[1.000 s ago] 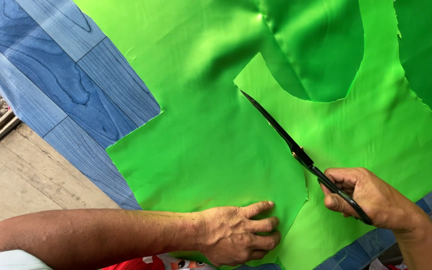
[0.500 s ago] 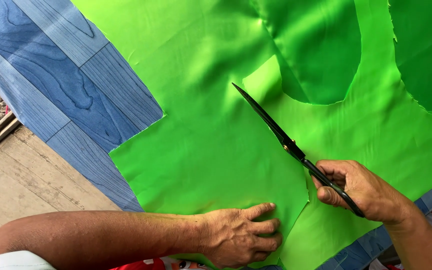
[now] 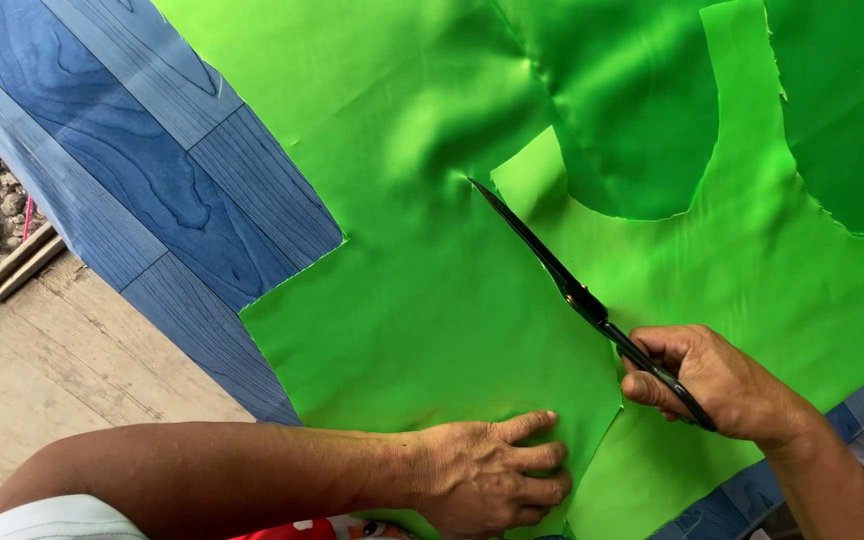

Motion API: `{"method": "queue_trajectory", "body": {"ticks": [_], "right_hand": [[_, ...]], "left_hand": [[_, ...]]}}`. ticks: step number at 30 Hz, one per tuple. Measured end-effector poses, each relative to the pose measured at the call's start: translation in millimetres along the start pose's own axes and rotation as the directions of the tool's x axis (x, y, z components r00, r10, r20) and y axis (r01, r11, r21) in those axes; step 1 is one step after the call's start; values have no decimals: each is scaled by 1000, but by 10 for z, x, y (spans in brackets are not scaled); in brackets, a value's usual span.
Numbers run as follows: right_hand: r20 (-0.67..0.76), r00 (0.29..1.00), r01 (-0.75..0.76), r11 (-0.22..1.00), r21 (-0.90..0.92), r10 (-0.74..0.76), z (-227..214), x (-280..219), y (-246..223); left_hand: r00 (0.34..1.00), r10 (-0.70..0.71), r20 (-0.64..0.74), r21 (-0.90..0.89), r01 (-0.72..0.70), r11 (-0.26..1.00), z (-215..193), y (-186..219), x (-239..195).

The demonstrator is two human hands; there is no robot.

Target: The person uses a pair of scissors to cut a large piece of bright green fabric laid out on a blue surface. They carefully follow a pre-drawn or pre-cut pattern, separating a shaped piece from the main sheet of material.

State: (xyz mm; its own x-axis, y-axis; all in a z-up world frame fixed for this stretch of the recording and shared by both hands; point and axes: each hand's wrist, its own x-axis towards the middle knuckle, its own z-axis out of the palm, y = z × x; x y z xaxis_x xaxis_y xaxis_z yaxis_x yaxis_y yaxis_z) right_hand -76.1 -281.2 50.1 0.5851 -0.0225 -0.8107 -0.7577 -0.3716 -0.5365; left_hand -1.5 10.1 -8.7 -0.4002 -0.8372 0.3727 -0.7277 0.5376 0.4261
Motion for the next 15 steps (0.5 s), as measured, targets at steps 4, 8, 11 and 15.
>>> {"method": "queue_trajectory", "body": {"ticks": [4,8,11,15], "right_hand": [[-39,999,-17,999,-37,16,38,-7,-60],[-37,997,-70,997,-31,68,57,-28,-59],[-35,999,-41,998,-45,40,56,-27,-64],[-63,996,-75,989,-129,67,72,-56,-133]], "left_hand": [[998,-37,-49,-225,25,974,-204,-65,20],[922,-258,-289,-489,90,868,-801,-456,28],[874,-311,-372,-199,252,947,-1238,-1115,-51],[895,-431,-119,101,443,891,-1494,-1779,-217]]}}
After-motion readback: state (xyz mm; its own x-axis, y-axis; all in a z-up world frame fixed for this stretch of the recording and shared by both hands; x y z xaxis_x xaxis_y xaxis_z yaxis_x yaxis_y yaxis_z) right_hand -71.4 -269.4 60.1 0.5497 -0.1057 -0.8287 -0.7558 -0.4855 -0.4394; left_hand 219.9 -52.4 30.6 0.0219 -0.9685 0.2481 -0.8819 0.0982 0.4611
